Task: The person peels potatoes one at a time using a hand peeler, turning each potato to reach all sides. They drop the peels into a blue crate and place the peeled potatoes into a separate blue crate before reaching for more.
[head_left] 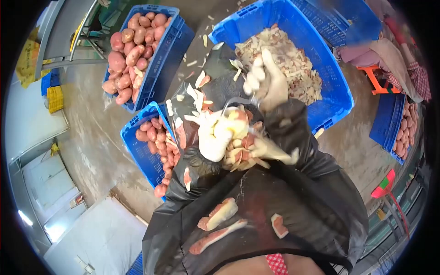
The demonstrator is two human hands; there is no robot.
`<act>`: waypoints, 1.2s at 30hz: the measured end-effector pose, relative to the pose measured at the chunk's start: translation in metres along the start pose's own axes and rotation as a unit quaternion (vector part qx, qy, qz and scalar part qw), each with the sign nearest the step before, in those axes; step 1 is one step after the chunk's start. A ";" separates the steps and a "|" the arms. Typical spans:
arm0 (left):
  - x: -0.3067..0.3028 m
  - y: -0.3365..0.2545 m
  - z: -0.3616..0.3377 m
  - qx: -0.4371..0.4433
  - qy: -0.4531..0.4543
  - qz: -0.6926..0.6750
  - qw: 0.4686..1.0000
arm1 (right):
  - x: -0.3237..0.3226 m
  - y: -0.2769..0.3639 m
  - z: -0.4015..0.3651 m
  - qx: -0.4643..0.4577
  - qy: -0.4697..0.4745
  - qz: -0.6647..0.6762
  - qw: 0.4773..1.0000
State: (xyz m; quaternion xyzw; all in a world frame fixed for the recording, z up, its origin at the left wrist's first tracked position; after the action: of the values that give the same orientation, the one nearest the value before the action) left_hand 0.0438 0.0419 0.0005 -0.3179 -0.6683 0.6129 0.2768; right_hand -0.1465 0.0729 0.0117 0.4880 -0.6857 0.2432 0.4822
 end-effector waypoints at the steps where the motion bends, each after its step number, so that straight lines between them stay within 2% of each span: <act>1: 0.000 -0.004 0.012 0.038 -0.008 -0.014 0.999 | -0.016 0.007 0.024 0.005 -0.071 0.053 0.996; 2: -0.002 -0.006 0.010 0.046 -0.012 -0.014 0.999 | -0.015 0.010 0.033 -0.105 -0.069 -0.036 0.991; 4: -0.009 -0.005 0.009 0.047 0.015 -0.039 0.998 | -0.008 0.019 0.009 -0.038 0.066 0.090 0.993; 5: -0.009 0.003 0.002 0.020 -0.005 -0.072 0.997 | 0.000 0.005 -0.002 0.012 0.161 0.117 0.980; 6: -0.009 0.011 0.000 0.021 -0.006 -0.104 0.994 | 0.010 -0.003 -0.005 -0.017 0.059 -0.005 0.998; 8: -0.018 -0.002 0.011 0.028 0.034 0.025 0.999 | -0.024 0.007 0.045 -0.053 -0.084 0.021 0.995; 9: -0.020 -0.005 0.010 0.046 0.029 0.002 0.999 | -0.021 0.012 0.040 -0.014 -0.056 0.062 0.996; 10: -0.019 -0.005 0.016 0.079 0.027 -0.025 0.996 | -0.059 0.017 0.055 0.020 0.111 0.088 0.990; 11: -0.021 0.013 0.022 0.147 0.025 -0.084 0.985 | -0.002 -0.007 0.019 -0.097 -0.026 0.087 0.991; 12: -0.029 0.026 0.025 0.164 0.017 -0.009 0.986 | -0.011 -0.013 0.015 0.041 0.159 0.124 0.979; 13: -0.030 0.026 0.031 0.148 0.042 0.014 0.988 | -0.022 -0.015 0.035 0.001 0.035 0.095 0.995; 14: -0.011 -0.002 0.037 0.130 0.022 -0.086 0.987 | -0.035 -0.014 0.055 -0.014 -0.016 0.113 0.993; 15: -0.009 -0.003 0.037 0.122 0.007 -0.109 0.987 | -0.056 -0.005 0.062 0.023 0.130 0.138 0.982; 16: -0.006 0.004 0.039 0.134 0.016 -0.182 0.974 | -0.063 -0.001 0.070 0.071 0.280 0.153 0.945; 17: -0.007 0.015 0.036 0.113 -0.040 -0.129 0.984 | -0.040 -0.007 0.051 0.024 0.192 0.119 0.974; 18: -0.005 0.022 0.029 0.067 -0.070 -0.166 0.981 | -0.017 -0.022 0.027 -0.021 0.087 0.096 0.991; 20: -0.010 0.044 0.028 0.074 -0.054 -0.043 0.995 | -0.021 -0.026 0.043 0.085 0.022 0.067 0.994; 21: -0.015 0.051 0.022 0.083 -0.097 0.102 0.987 | -0.020 -0.021 0.042 0.045 -0.086 0.036 0.995; 22: -0.021 0.052 0.023 0.095 -0.142 0.243 0.955 | -0.034 -0.019 0.054 0.018 -0.048 0.028 0.998; 23: -0.018 0.039 0.024 0.056 -0.081 0.067 0.993 | -0.026 -0.021 0.049 -0.002 -0.034 0.034 0.999; 24: -0.023 0.044 0.019 0.065 -0.090 0.055 0.992 | -0.022 -0.030 0.039 -0.018 -0.030 0.042 0.999; 25: -0.020 0.031 0.014 0.026 -0.084 0.038 0.995 | -0.016 -0.038 0.032 -0.028 -0.014 -0.005 0.999; 26: -0.018 0.017 0.009 -0.010 -0.076 0.022 0.997 | -0.025 -0.039 0.042 0.016 -0.029 0.056 0.998; 28: -0.028 0.030 0.000 0.125 -0.057 0.128 0.982 | -0.048 -0.030 0.072 -0.105 -0.098 -0.009 0.990; 29: -0.025 0.020 -0.006 0.094 -0.030 0.015 0.995 | -0.042 -0.026 0.073 -0.109 -0.085 0.021 0.990; 30: -0.037 0.014 -0.008 0.045 0.012 -0.037 0.998 | -0.038 -0.026 0.066 -0.079 -0.085 0.006 0.993; 31: -0.048 -0.004 -0.004 -0.080 0.092 -0.158 0.980 | -0.016 -0.029 0.040 -0.033 -0.068 -0.041 0.996; 32: -0.058 -0.023 0.006 -0.199 0.179 -0.266 0.926 | 0.001 -0.029 0.022 0.005 -0.047 -0.087 0.995; 34: -0.110 -0.050 0.031 -0.343 0.046 -0.169 0.923 | -0.018 -0.057 0.042 -0.020 0.000 -0.108 0.994; 35: -0.126 -0.070 0.076 -0.101 0.094 -0.174 0.975 | -0.026 -0.059 0.047 -0.040 0.016 -0.139 0.989; 36: -0.143 -0.109 0.122 0.142 0.133 -0.173 0.966 | -0.022 -0.065 0.044 -0.051 0.029 -0.167 0.984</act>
State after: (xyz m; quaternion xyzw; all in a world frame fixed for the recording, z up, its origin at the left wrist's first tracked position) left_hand 0.0340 -0.1507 0.1000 -0.2338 -0.5768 0.5966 0.5067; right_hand -0.1053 0.0209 -0.0351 0.5633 -0.5917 0.1380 0.5599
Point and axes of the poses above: each hand's wrist, its own z-axis towards the middle knuckle, its own x-axis out of the palm, y = z × x, the point moved 1 cm from there along z, towards the middle knuckle, and after that the axes turned 9 degrees about z, right-handed, at the moved point
